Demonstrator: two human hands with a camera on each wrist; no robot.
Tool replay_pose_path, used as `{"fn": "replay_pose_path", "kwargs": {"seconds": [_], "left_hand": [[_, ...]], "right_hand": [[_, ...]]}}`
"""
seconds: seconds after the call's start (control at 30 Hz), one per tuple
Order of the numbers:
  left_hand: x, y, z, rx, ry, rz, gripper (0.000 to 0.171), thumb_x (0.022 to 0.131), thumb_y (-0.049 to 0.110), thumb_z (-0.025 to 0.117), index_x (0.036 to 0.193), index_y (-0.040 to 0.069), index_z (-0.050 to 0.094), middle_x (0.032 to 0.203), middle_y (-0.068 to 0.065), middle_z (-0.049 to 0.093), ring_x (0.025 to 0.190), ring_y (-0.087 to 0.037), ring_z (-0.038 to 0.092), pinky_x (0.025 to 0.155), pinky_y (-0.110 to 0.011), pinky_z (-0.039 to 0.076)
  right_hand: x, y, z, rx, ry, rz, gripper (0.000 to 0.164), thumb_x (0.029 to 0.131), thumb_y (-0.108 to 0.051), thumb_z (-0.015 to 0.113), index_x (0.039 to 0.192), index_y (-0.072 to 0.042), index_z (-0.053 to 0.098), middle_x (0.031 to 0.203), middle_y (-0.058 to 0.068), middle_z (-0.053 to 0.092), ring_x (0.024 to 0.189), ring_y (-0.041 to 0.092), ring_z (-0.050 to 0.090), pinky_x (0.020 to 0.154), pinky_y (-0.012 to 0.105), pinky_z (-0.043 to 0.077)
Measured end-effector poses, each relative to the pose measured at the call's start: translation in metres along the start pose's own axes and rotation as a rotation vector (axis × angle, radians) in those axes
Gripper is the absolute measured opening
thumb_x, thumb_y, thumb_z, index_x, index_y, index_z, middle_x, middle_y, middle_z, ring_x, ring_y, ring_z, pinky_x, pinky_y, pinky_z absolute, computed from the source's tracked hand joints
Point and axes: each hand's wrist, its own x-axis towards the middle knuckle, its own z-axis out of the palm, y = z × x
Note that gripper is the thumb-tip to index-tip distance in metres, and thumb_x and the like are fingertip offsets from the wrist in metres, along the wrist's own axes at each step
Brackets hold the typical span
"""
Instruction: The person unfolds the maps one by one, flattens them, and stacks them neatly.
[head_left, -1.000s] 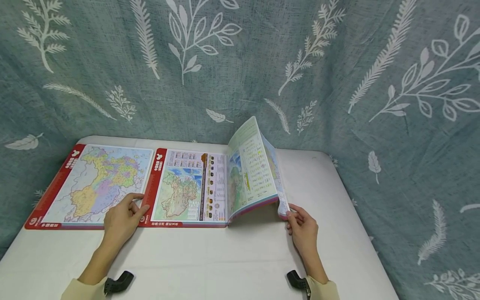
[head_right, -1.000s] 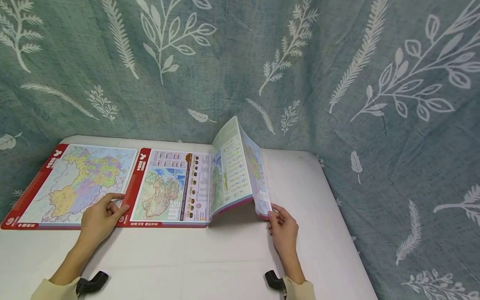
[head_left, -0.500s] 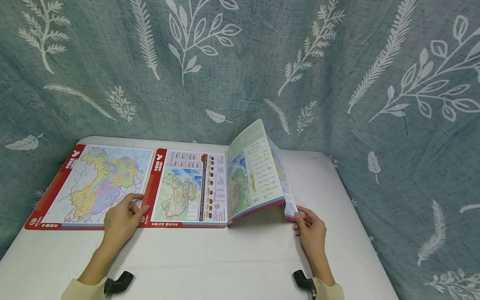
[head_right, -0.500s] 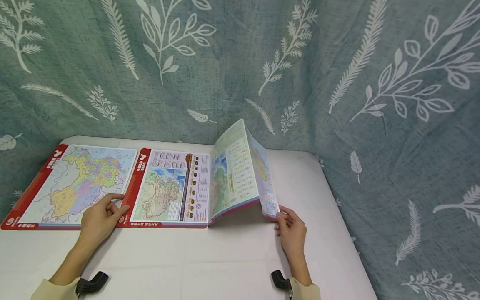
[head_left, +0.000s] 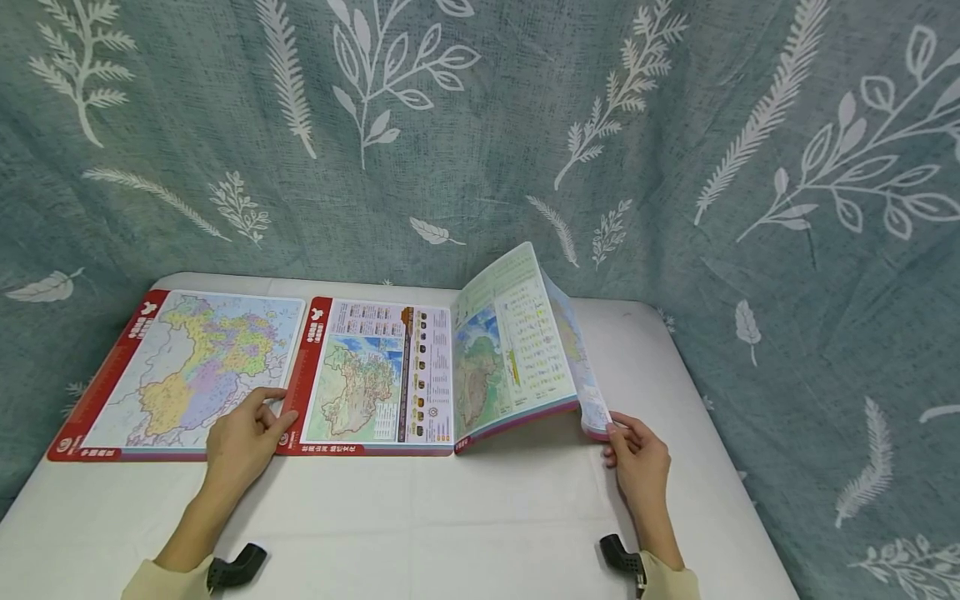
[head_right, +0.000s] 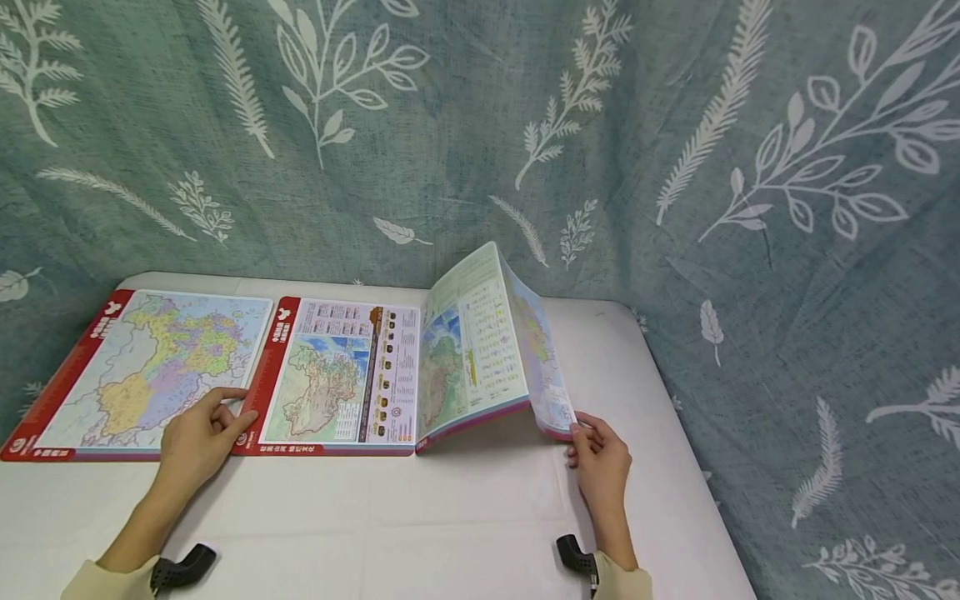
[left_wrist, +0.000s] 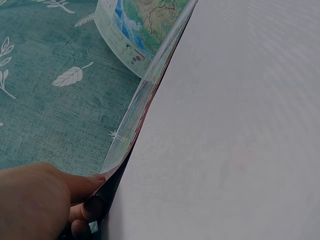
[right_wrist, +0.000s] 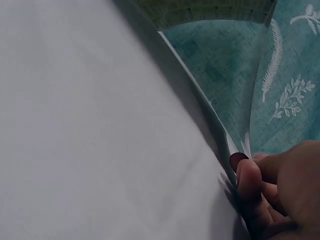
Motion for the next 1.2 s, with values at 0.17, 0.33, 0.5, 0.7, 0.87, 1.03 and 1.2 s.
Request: {"fn": "replay_pose_path", "kwargs": {"seconds": [0.17, 0.33, 0.5, 0.7, 0.87, 1.03, 1.2], "left_hand": [[-0.001, -0.001, 0.000, 0.004, 0.004, 0.007, 0.037, 0.092, 0.018, 0.083, 0.121, 0.001, 0.068, 0.062, 0.001, 0.054, 0.051, -0.010, 0.040, 0.050, -0.027, 0.028], [-0.002, -0.002, -0.003, 0.019, 0.006, 0.000, 0.036, 0.092, 0.019, 0.083, 0.121, 0.002, 0.068, 0.062, 0.001, 0.055, 0.051, -0.010, 0.041, 0.052, -0.029, 0.029], [-0.005, -0.004, -0.005, 0.019, 0.010, -0.013, 0.037, 0.092, 0.021, 0.083, 0.121, 0.003, 0.069, 0.062, 0.002, 0.056, 0.051, -0.008, 0.040, 0.053, -0.029, 0.029], [-0.004, -0.004, -0.003, 0.019, 0.015, -0.002, 0.037, 0.092, 0.021, 0.083, 0.121, 0.002, 0.069, 0.062, 0.002, 0.055, 0.051, -0.008, 0.039, 0.052, -0.028, 0.028], [-0.003, -0.005, -0.002, 0.018, 0.013, 0.005, 0.037, 0.092, 0.020, 0.083, 0.121, 0.002, 0.069, 0.063, 0.001, 0.054, 0.051, -0.008, 0.039, 0.052, -0.028, 0.028], [-0.002, -0.004, -0.001, 0.019, 0.013, 0.009, 0.037, 0.092, 0.019, 0.083, 0.121, 0.002, 0.068, 0.063, 0.001, 0.053, 0.051, -0.009, 0.039, 0.051, -0.028, 0.028], [0.001, -0.002, 0.000, 0.020, 0.004, 0.009, 0.035, 0.092, 0.018, 0.083, 0.120, 0.003, 0.068, 0.062, 0.001, 0.054, 0.051, -0.010, 0.040, 0.052, -0.029, 0.028]], "right_hand": [[0.002, 0.002, -0.008, -0.011, 0.024, 0.008, 0.023, 0.102, -0.009, 0.069, 0.124, -0.001, 0.073, 0.083, 0.008, 0.073, 0.057, 0.006, 0.065, 0.053, 0.023, 0.056], [0.006, 0.007, -0.011, 0.014, 0.035, 0.006, 0.023, 0.103, -0.009, 0.067, 0.124, -0.001, 0.073, 0.082, 0.011, 0.072, 0.056, 0.007, 0.065, 0.053, 0.023, 0.056], [0.009, 0.007, -0.014, 0.043, 0.042, 0.006, 0.023, 0.103, -0.009, 0.067, 0.123, 0.000, 0.073, 0.081, 0.012, 0.073, 0.055, 0.006, 0.065, 0.053, 0.023, 0.056], [0.009, 0.008, -0.021, 0.036, 0.073, 0.037, 0.024, 0.105, -0.013, 0.065, 0.123, 0.000, 0.074, 0.077, -0.001, 0.072, 0.057, 0.005, 0.067, 0.055, 0.022, 0.057], [0.008, 0.009, -0.024, 0.045, 0.103, 0.046, 0.024, 0.106, -0.014, 0.064, 0.122, 0.001, 0.074, 0.074, -0.005, 0.070, 0.056, 0.005, 0.067, 0.055, 0.022, 0.057], [0.009, 0.008, -0.025, 0.055, 0.112, 0.064, 0.026, 0.107, -0.016, 0.062, 0.123, 0.001, 0.073, 0.073, -0.005, 0.070, 0.056, 0.005, 0.066, 0.055, 0.021, 0.056], [0.007, 0.006, -0.026, 0.064, 0.131, 0.102, 0.027, 0.107, -0.018, 0.063, 0.125, 0.001, 0.072, 0.074, -0.008, 0.070, 0.056, 0.005, 0.066, 0.055, 0.020, 0.055]]}}
